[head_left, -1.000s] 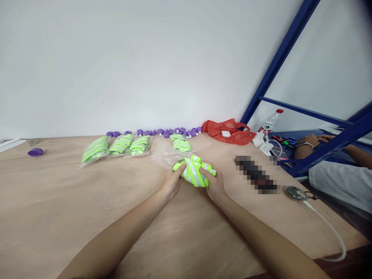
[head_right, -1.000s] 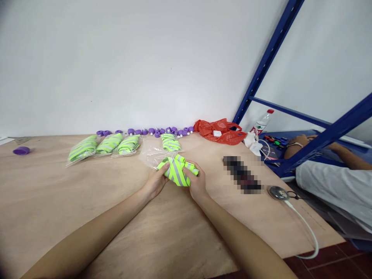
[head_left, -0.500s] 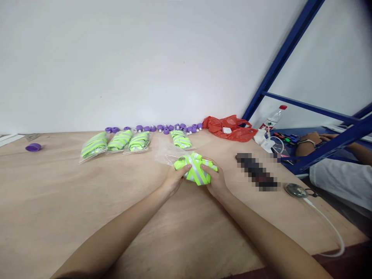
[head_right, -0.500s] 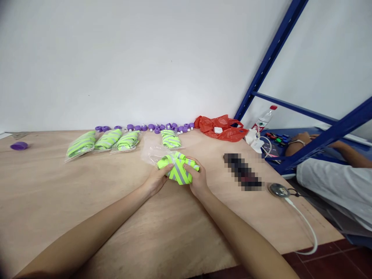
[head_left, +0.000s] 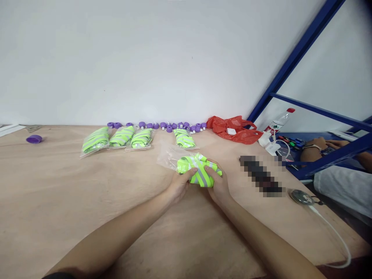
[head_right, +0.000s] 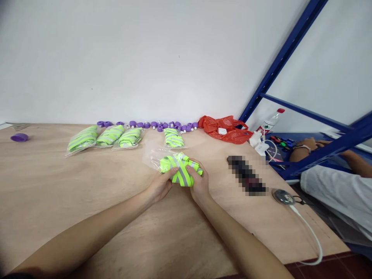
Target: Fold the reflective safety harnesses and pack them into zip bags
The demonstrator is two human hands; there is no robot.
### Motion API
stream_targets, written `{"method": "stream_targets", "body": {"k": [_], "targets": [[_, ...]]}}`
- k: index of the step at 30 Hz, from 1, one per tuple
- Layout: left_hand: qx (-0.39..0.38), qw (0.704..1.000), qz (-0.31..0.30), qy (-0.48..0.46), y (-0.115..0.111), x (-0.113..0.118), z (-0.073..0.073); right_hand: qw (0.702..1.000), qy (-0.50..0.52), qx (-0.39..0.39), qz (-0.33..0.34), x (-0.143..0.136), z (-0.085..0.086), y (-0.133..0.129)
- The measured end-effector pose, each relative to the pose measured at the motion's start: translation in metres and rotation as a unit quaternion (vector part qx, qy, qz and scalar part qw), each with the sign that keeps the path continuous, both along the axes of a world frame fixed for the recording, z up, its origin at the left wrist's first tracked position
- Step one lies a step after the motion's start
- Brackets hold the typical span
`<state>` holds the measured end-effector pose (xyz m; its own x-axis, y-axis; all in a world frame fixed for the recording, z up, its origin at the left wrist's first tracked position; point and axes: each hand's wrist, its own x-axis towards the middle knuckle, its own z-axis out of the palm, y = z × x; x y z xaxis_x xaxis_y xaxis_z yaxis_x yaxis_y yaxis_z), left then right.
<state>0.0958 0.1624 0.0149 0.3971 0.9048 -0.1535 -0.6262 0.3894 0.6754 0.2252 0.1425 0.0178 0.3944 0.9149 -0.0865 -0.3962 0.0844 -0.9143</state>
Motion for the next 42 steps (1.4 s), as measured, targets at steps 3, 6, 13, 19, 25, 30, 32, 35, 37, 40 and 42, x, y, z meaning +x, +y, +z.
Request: {"method": "stream_targets", "body": {"k": [3,6,13,19,25,30,32,35,37,40,42], "targets": [[-0.004,1.000,-0.003,0.000,0.000,-0.001,0.000,0.998,-0.058,0.021,0.010,0.002,-0.005,-0.001],[-0.007,1.000,-0.008,0.001,0.000,-0.001,0.001,0.994,-0.105,0.033,0.016,0.004,-0.010,-0.002],[0.003,1.000,-0.016,0.002,-0.001,-0.002,0.004,0.988,-0.147,0.038,0.021,0.006,-0.012,-0.002],[0.011,1.000,-0.018,-0.008,0.001,-0.003,0.000,0.972,-0.218,0.085,-0.010,0.006,0.002,-0.005],[0.014,1.000,-0.021,0.003,0.003,-0.005,-0.007,0.956,-0.274,0.097,0.029,0.012,0.010,-0.006],[0.012,1.000,-0.021,0.008,0.003,-0.006,-0.005,0.958,-0.263,0.100,0.060,0.016,0.012,-0.005],[0.010,1.000,-0.024,0.008,0.003,-0.006,-0.004,0.959,-0.256,0.094,0.077,0.017,0.011,-0.005],[0.009,0.999,-0.032,0.002,0.003,-0.006,-0.003,0.959,-0.254,0.092,0.088,0.019,0.009,-0.003],[0.008,0.999,-0.039,0.002,0.002,-0.006,-0.003,0.959,-0.250,0.093,0.091,0.020,0.008,-0.002],[0.000,0.999,-0.042,0.004,0.001,-0.007,-0.003,0.960,-0.246,0.098,0.097,0.020,0.008,-0.002],[-0.004,0.999,-0.043,0.006,0.000,-0.007,-0.003,0.960,-0.242,0.100,0.099,0.019,0.010,-0.003]]}}
